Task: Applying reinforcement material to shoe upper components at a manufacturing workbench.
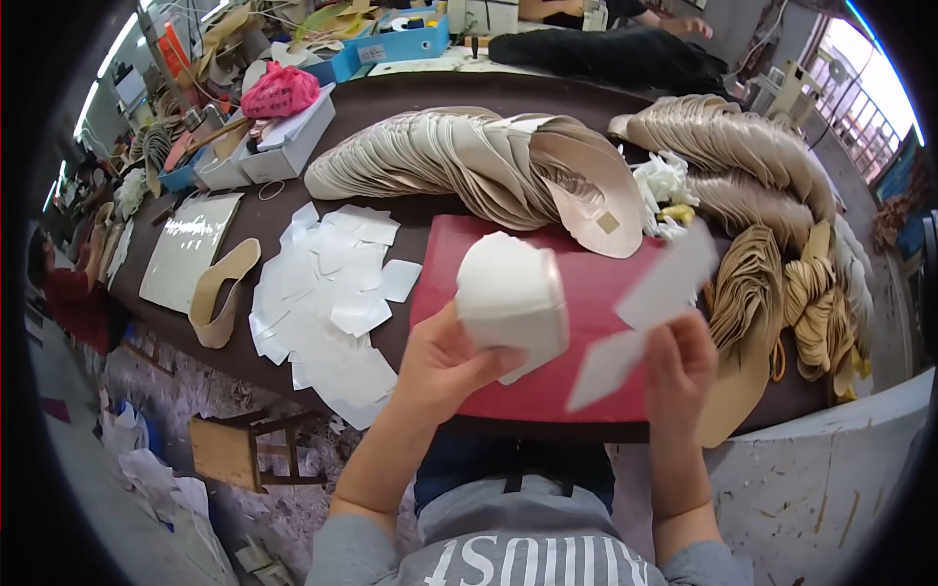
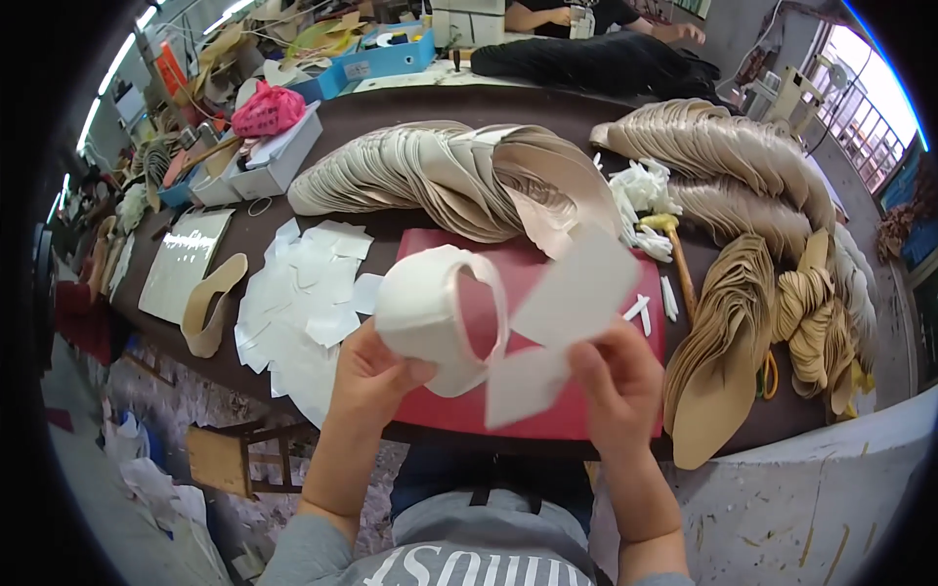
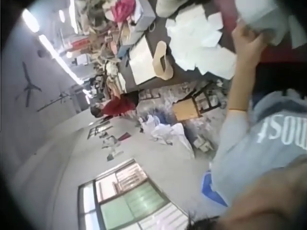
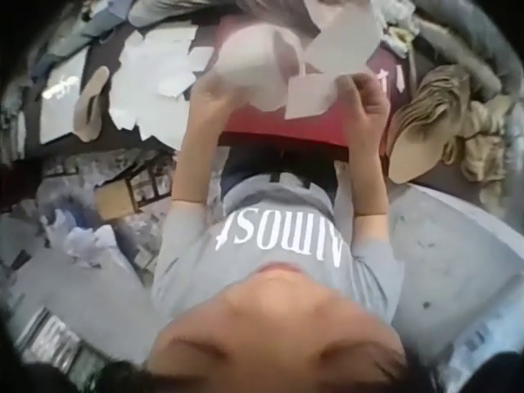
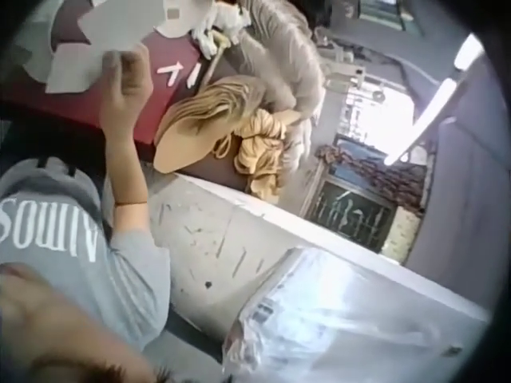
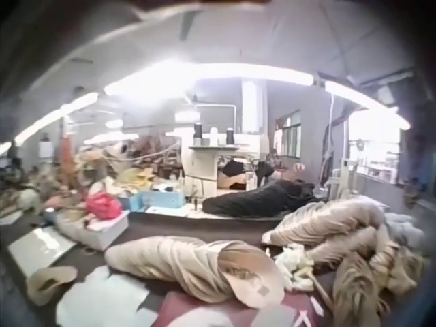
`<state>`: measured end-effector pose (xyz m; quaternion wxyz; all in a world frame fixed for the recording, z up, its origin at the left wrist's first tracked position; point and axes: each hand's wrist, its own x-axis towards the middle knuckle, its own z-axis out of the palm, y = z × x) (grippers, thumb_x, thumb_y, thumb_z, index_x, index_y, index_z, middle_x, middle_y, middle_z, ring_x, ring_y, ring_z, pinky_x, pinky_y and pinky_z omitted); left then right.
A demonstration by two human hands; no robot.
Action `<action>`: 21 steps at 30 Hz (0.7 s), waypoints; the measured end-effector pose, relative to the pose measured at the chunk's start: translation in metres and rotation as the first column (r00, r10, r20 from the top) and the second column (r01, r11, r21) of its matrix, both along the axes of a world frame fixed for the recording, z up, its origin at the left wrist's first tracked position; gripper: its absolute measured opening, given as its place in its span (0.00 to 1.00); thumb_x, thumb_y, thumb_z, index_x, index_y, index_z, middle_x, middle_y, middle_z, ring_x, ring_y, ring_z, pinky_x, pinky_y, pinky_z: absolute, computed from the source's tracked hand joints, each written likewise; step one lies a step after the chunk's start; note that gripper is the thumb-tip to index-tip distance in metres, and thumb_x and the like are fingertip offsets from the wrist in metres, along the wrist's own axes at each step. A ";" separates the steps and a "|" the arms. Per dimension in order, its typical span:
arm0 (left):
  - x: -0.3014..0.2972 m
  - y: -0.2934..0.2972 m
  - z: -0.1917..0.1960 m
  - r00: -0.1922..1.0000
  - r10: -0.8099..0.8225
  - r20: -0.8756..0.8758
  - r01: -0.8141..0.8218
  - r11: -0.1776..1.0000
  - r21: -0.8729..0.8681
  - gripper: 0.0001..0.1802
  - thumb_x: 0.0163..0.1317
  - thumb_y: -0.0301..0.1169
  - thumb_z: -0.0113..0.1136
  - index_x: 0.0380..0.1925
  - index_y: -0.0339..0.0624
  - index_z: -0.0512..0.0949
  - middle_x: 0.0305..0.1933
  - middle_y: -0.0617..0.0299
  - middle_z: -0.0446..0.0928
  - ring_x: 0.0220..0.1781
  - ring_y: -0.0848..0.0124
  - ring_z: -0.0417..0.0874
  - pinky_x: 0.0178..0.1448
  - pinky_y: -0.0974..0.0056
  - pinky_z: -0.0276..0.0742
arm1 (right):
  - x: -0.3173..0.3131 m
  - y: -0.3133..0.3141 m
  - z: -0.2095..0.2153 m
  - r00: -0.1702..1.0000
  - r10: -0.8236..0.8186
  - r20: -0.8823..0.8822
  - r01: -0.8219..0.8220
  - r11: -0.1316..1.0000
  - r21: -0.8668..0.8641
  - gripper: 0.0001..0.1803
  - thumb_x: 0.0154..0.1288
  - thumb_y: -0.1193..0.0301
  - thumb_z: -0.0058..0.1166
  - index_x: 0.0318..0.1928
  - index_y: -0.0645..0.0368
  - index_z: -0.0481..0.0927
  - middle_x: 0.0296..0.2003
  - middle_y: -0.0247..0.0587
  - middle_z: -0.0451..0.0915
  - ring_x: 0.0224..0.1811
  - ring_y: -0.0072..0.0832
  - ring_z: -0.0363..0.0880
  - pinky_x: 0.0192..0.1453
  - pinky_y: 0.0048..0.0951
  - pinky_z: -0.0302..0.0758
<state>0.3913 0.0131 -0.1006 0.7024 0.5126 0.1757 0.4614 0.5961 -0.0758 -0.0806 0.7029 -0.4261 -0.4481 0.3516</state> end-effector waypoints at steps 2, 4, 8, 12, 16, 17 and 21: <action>0.018 -0.002 0.018 0.993 -0.086 0.078 0.090 0.995 -0.047 0.25 0.54 0.17 0.62 0.54 0.36 0.72 0.48 0.58 0.80 0.45 0.72 0.81 0.51 0.72 0.75 | -0.005 -0.011 0.018 0.978 -0.176 0.112 0.157 0.975 0.158 0.10 0.60 0.83 0.53 0.43 0.64 0.74 0.38 0.38 0.77 0.30 0.17 0.70 0.35 0.16 0.69; 0.037 -0.004 0.025 0.991 -0.129 0.039 0.130 0.991 -0.018 0.24 0.55 0.17 0.61 0.54 0.36 0.72 0.47 0.58 0.80 0.44 0.73 0.81 0.48 0.73 0.75 | -0.006 -0.016 0.028 0.968 -0.208 0.138 0.185 0.969 0.163 0.11 0.59 0.83 0.56 0.43 0.64 0.74 0.36 0.38 0.78 0.27 0.16 0.70 0.32 0.14 0.68; 0.050 -0.002 0.027 0.973 -0.231 -0.029 0.231 0.973 0.007 0.24 0.55 0.17 0.60 0.53 0.36 0.72 0.45 0.56 0.80 0.40 0.74 0.80 0.41 0.74 0.75 | -0.005 -0.009 0.036 0.914 -0.281 0.293 0.247 0.958 0.148 0.14 0.57 0.81 0.61 0.42 0.62 0.73 0.30 0.35 0.78 0.24 0.14 0.69 0.29 0.11 0.67; 0.054 0.009 0.021 0.923 -0.382 0.055 0.384 0.922 -0.041 0.24 0.54 0.18 0.60 0.53 0.34 0.72 0.44 0.54 0.80 0.39 0.72 0.81 0.40 0.73 0.76 | 0.005 0.001 0.038 0.824 -0.338 0.454 0.295 0.941 0.165 0.14 0.56 0.79 0.64 0.41 0.61 0.74 0.26 0.33 0.78 0.23 0.13 0.69 0.27 0.10 0.67; 0.053 0.017 0.012 0.746 -0.542 0.387 0.625 0.771 -0.125 0.25 0.51 0.18 0.61 0.53 0.33 0.72 0.46 0.50 0.81 0.43 0.66 0.83 0.48 0.70 0.78 | 0.012 0.004 0.037 0.745 -0.388 0.543 0.299 0.921 0.248 0.15 0.54 0.78 0.66 0.41 0.64 0.75 0.25 0.34 0.79 0.19 0.14 0.69 0.21 0.12 0.67; 0.053 0.017 0.013 0.766 -0.530 0.364 0.602 0.790 -0.115 0.25 0.52 0.20 0.61 0.53 0.33 0.72 0.46 0.51 0.81 0.43 0.66 0.83 0.47 0.70 0.78 | 0.012 0.005 0.037 0.748 -0.384 0.542 0.299 0.923 0.241 0.14 0.55 0.78 0.66 0.41 0.64 0.76 0.25 0.34 0.79 0.19 0.14 0.70 0.22 0.12 0.67; 0.051 0.013 0.021 0.822 -0.486 0.297 0.529 0.845 -0.079 0.24 0.55 0.23 0.61 0.53 0.31 0.71 0.46 0.51 0.81 0.41 0.67 0.83 0.44 0.72 0.78 | 0.010 0.007 0.036 0.758 -0.369 0.538 0.296 0.929 0.221 0.14 0.55 0.78 0.66 0.40 0.64 0.76 0.26 0.34 0.79 0.21 0.14 0.70 0.22 0.12 0.67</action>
